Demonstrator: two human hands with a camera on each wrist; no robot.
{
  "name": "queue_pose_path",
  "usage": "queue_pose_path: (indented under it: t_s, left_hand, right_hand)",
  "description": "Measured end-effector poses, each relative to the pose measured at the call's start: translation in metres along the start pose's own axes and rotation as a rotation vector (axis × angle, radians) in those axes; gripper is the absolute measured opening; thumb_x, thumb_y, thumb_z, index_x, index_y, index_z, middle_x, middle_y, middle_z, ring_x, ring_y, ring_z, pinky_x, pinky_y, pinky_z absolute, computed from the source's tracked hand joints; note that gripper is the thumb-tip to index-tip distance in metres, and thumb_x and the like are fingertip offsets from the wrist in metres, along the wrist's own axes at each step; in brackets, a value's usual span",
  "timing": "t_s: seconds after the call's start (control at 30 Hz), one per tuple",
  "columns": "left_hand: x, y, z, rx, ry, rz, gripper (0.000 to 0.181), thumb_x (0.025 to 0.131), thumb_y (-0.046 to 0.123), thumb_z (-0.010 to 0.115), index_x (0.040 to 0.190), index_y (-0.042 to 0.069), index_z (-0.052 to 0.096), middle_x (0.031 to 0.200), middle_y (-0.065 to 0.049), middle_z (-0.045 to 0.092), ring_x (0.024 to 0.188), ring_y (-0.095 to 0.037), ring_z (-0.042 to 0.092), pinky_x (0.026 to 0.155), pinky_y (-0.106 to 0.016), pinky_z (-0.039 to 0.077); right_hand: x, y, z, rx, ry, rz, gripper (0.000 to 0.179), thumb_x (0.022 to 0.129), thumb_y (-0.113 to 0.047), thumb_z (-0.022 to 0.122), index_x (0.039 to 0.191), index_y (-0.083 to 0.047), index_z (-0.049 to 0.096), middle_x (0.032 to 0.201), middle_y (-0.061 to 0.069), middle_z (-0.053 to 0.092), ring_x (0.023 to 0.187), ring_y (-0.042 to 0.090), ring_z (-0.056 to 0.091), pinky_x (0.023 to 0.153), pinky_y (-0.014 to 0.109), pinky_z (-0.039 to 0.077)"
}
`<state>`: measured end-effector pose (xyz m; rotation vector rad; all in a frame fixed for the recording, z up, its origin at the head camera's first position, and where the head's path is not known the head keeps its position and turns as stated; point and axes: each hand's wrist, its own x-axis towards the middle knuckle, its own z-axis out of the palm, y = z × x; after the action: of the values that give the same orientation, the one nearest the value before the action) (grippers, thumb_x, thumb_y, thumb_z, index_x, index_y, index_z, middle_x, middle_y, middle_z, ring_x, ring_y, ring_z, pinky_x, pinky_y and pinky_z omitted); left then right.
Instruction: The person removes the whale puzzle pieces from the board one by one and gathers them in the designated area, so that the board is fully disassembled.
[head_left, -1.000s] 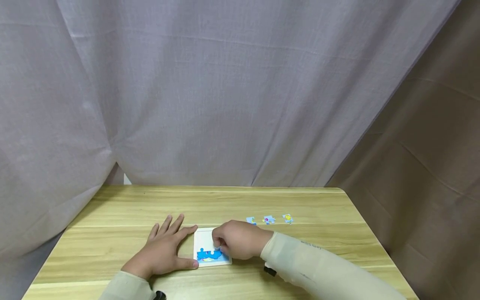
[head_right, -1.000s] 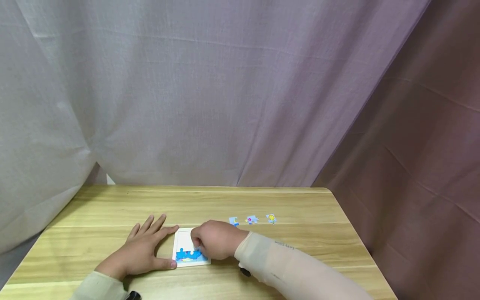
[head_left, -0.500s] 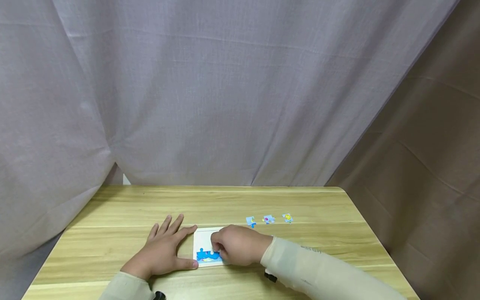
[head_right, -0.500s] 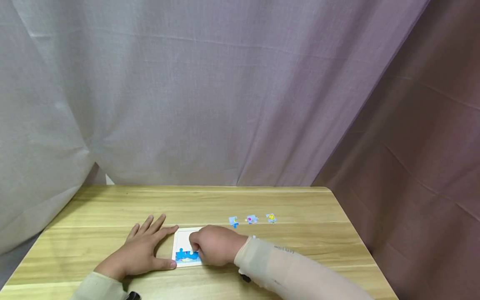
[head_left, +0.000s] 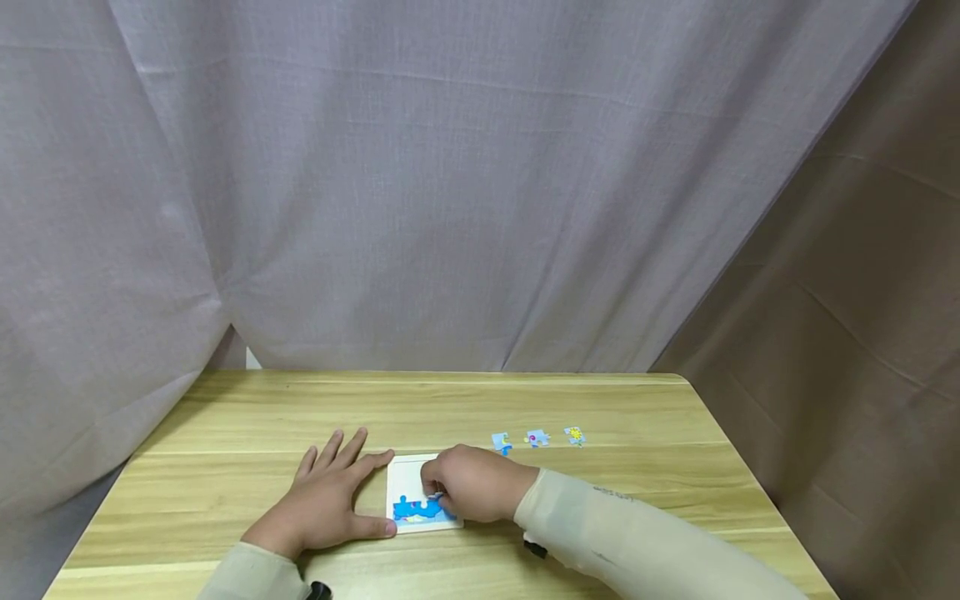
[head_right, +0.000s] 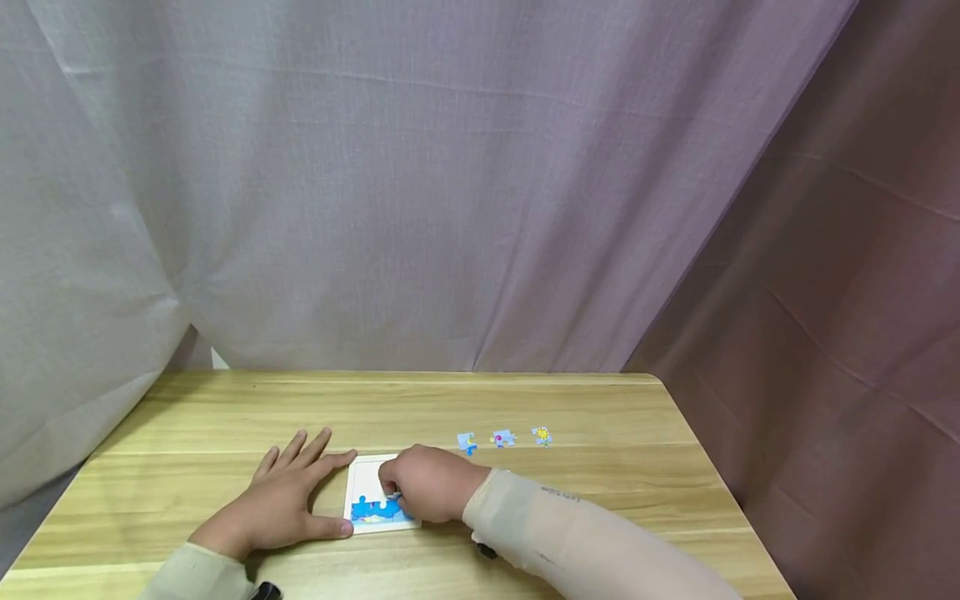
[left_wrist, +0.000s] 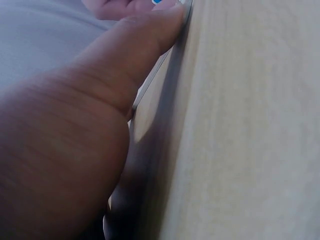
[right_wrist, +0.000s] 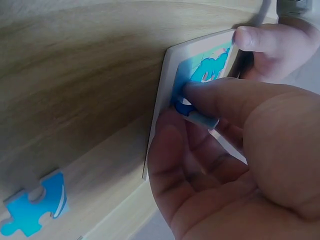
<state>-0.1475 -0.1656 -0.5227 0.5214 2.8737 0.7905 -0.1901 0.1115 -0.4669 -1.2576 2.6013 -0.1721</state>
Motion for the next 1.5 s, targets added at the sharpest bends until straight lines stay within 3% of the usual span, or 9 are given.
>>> queue_pose_path:
  t_s: [0.4,0.57,0.7,0.9,1.27,1.5]
  left_hand:
    - [0.000,0.002,-0.001,-0.008,-0.008,-0.003,0.108,0.076,0.085,0.086,0.167,0.036,0.055,0.186,-0.020,0.026,0.171,-0.060,0.016,0.129,-0.086,0.011]
    - [-0.001,0.001,0.000,-0.004,-0.008,-0.004,0.108,0.076,0.086,0.086,0.167,0.037,0.055,0.186,-0.020,0.027,0.171,-0.060,0.016,0.129,-0.086,0.010]
    - [-0.001,0.001,0.000,-0.016,-0.015,-0.008,0.108,0.076,0.085,0.086,0.167,0.036,0.055,0.186,-0.020,0.026,0.171,-0.060,0.015,0.129,-0.086,0.010]
    - [-0.001,0.003,-0.002,-0.022,-0.017,-0.007,0.108,0.076,0.084,0.087,0.167,0.035,0.056,0.187,-0.020,0.025,0.171,-0.060,0.014,0.129,-0.086,0.009]
    - [-0.001,0.002,0.000,-0.009,-0.006,-0.002,0.109,0.075,0.085,0.087,0.167,0.036,0.055,0.186,-0.020,0.026,0.171,-0.060,0.016,0.129,-0.086,0.010]
    - [-0.001,0.002,-0.001,-0.011,-0.008,0.002,0.108,0.076,0.085,0.086,0.167,0.037,0.054,0.186,-0.021,0.027,0.171,-0.060,0.016,0.129,-0.086,0.010]
  right_hand:
    - [-0.006,-0.001,-0.003,-0.037,0.042,-0.005,0.029,0.103,-0.023,0.084,0.086,-0.026,0.060,0.072,-0.017,0.053,0.066,0.000,0.050,0.063,0.017,0.043]
    - [-0.010,0.000,-0.007,0.013,0.022,0.004,0.029,0.104,-0.023,0.082,0.086,-0.026,0.060,0.072,-0.017,0.052,0.067,-0.002,0.049,0.063,0.017,0.043]
    - [-0.017,0.007,-0.012,0.079,0.031,-0.006,0.024,0.105,-0.022,0.081,0.088,-0.027,0.065,0.076,-0.020,0.056,0.069,-0.003,0.050,0.066,0.016,0.045]
    - [-0.033,0.023,-0.028,0.153,0.121,-0.012,0.007,0.106,-0.020,0.080,0.101,-0.021,0.084,0.095,-0.018,0.074,0.084,-0.006,0.060,0.081,0.018,0.056]
    - [-0.071,0.066,-0.044,0.247,0.216,0.162,0.020,0.111,-0.014,0.073,0.125,-0.017,0.087,0.117,-0.010,0.082,0.091,-0.001,0.066,0.084,0.026,0.059]
    - [-0.096,0.087,-0.045,0.330,0.296,0.299,0.017,0.108,-0.014,0.075,0.121,-0.021,0.084,0.098,-0.013,0.079,0.080,0.001,0.065,0.076,0.024,0.057]
